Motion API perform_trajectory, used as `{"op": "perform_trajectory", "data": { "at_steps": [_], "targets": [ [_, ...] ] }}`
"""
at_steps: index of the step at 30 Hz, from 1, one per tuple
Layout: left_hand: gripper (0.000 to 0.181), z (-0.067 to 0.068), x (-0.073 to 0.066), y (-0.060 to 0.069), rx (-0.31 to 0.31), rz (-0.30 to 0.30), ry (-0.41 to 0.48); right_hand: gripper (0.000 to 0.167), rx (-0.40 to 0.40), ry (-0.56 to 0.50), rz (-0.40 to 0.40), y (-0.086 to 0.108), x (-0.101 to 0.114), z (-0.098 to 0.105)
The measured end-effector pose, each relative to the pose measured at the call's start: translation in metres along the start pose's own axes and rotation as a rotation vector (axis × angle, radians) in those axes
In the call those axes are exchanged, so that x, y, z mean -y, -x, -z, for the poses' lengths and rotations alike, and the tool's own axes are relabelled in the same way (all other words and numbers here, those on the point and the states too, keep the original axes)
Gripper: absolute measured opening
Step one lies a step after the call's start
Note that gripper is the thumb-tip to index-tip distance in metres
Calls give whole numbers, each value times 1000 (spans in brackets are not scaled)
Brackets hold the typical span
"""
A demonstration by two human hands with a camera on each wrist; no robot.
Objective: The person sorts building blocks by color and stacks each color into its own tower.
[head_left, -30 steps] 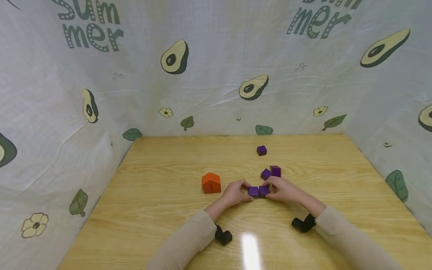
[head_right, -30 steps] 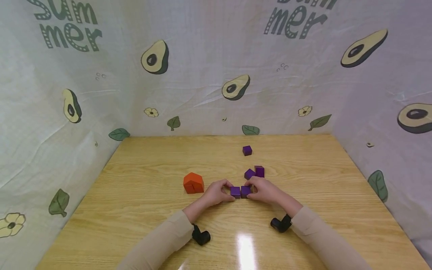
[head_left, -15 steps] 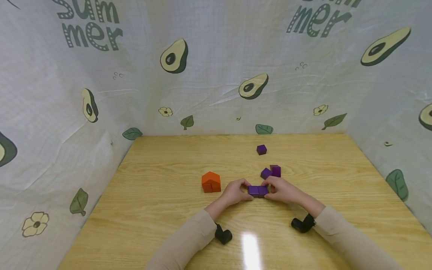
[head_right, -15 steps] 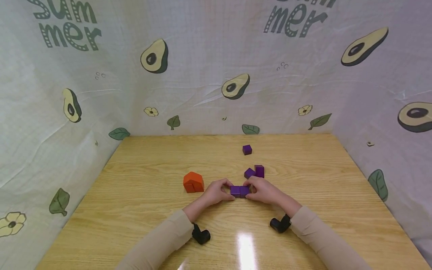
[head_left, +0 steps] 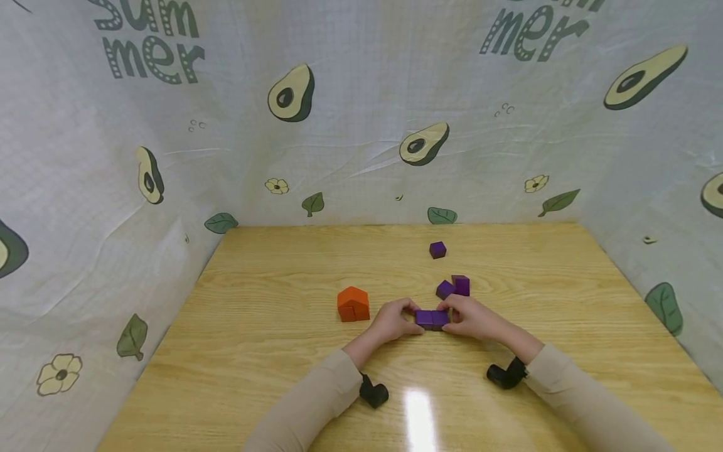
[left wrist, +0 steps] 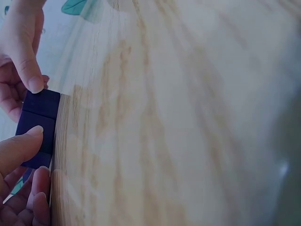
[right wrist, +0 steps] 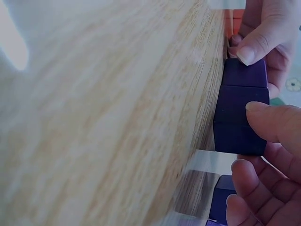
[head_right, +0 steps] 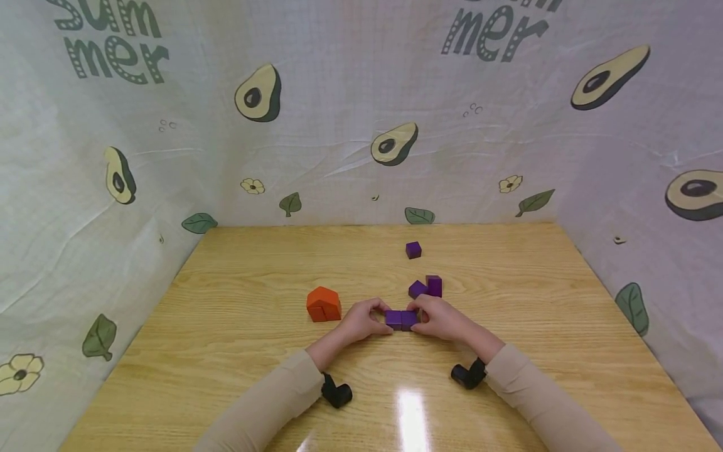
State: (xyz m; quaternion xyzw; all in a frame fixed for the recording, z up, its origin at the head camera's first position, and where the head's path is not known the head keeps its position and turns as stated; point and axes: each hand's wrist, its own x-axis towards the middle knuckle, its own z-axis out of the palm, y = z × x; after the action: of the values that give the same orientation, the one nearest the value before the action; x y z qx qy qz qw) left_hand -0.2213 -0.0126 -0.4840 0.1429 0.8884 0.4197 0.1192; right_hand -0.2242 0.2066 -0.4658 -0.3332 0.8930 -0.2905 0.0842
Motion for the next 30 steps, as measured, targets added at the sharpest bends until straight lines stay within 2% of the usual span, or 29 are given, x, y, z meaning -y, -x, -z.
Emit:
{"op": "perform_trajectory", "data": {
  "at_steps": [12,21,25,30],
  "targets": [
    [32,0,-1,1,-2,-7,3,30,8,-8,-10,-1,1,1],
    [41,1,-1,1,22,46,53,42,12,-26,-39,2,4,6],
    [48,1,-1,1,35,65,100,40,-37,-4,-40,3,5,16],
    [49,1,1,-1,46,64,115,33,-148,73,-57,-1,3,26]
  ]
}}
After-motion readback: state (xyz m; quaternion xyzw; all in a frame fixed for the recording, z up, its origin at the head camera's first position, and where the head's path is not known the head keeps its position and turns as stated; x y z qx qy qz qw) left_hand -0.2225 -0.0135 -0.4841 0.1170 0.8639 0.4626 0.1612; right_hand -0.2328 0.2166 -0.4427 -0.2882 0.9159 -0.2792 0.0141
